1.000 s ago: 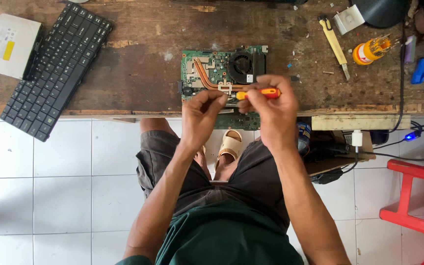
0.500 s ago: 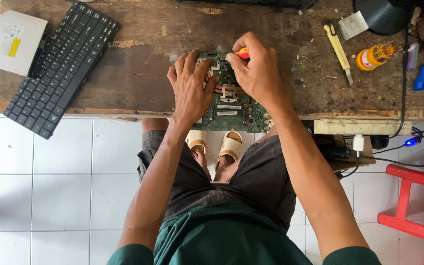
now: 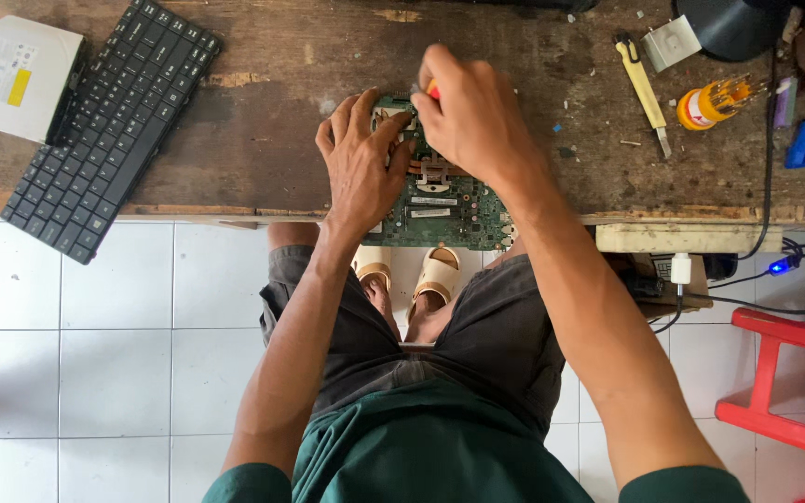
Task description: The person works on a laptop motherboard placed on a wooden workbench. They use a screwdriver to tighten screws on the cooling assembly and adjust the copper heat pipes. The person repeatedly picks up and sets down the screwdriver while making small adjustments to the components.
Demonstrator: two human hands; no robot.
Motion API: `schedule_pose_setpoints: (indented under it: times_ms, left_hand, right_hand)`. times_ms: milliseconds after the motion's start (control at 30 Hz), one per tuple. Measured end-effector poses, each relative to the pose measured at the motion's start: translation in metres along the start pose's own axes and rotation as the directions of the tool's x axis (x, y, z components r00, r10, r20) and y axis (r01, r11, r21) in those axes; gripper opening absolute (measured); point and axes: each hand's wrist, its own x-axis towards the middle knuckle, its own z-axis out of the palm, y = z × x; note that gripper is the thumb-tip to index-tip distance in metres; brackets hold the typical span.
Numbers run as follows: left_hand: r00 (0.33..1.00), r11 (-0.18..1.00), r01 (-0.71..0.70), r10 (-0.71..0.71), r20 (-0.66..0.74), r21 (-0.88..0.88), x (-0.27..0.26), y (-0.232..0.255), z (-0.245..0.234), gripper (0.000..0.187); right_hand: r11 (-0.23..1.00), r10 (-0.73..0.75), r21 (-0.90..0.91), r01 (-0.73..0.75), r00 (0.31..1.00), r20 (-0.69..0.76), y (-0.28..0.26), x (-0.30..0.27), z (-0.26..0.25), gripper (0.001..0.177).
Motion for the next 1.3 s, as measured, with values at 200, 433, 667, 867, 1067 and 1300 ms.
schedule_pose_setpoints:
  times_ms: [200, 433, 667, 867, 1067, 1300]
  left_hand:
    - [1.0, 1.0, 0.016, -0.016, 0.019, -0.023, 0.0, 0.0, 0.0, 0.03]
    - [0.998, 0.999, 0.04, -0.039, 0.048, -0.014, 0.004, -0.001, -0.002, 0.048]
    - [0.999, 0.999, 0.042, -0.041, 0.032, -0.029, 0.002, -0.001, 0.001, 0.045]
    - [0.999, 0.999, 0.046, -0.045, 0.024, -0.011, 0.003, 0.0, 0.002, 0.04]
    - [1.0, 0.998, 0.019, -0.02, -0.012, -0.054, -0.004, -0.008, 0.008, 0.04]
    - [0.999, 0.978, -0.037, 0.039, 0.002, -0.204, -0.015, 0.028, -0.009, 0.061]
  right_hand:
    - [0.957, 0.069, -0.29, -0.03, 0.99, 0.124, 0.004, 0.036, 0.008, 0.042]
    - [0.965, -0.05, -0.254, 0.06, 0.998, 0.048, 0.007, 0.042, 0.012, 0.007]
    - [0.999, -0.042, -0.005, 0.043, 0.99, 0.131, -0.001, 0.022, -0.006, 0.027]
    - [0.998, -0.026, 0.056, 0.02, 0.994, 0.107, 0.003, 0.015, 0.0, 0.031]
    - [0.862, 0.233, 0.482, -0.161, 0.968, -0.093, 0.039, -0.019, 0.001, 0.014]
    - [0.851, 0.305, 0.501, -0.155, 0.924, -0.232, 0.043, -0.089, 0.003, 0.01]
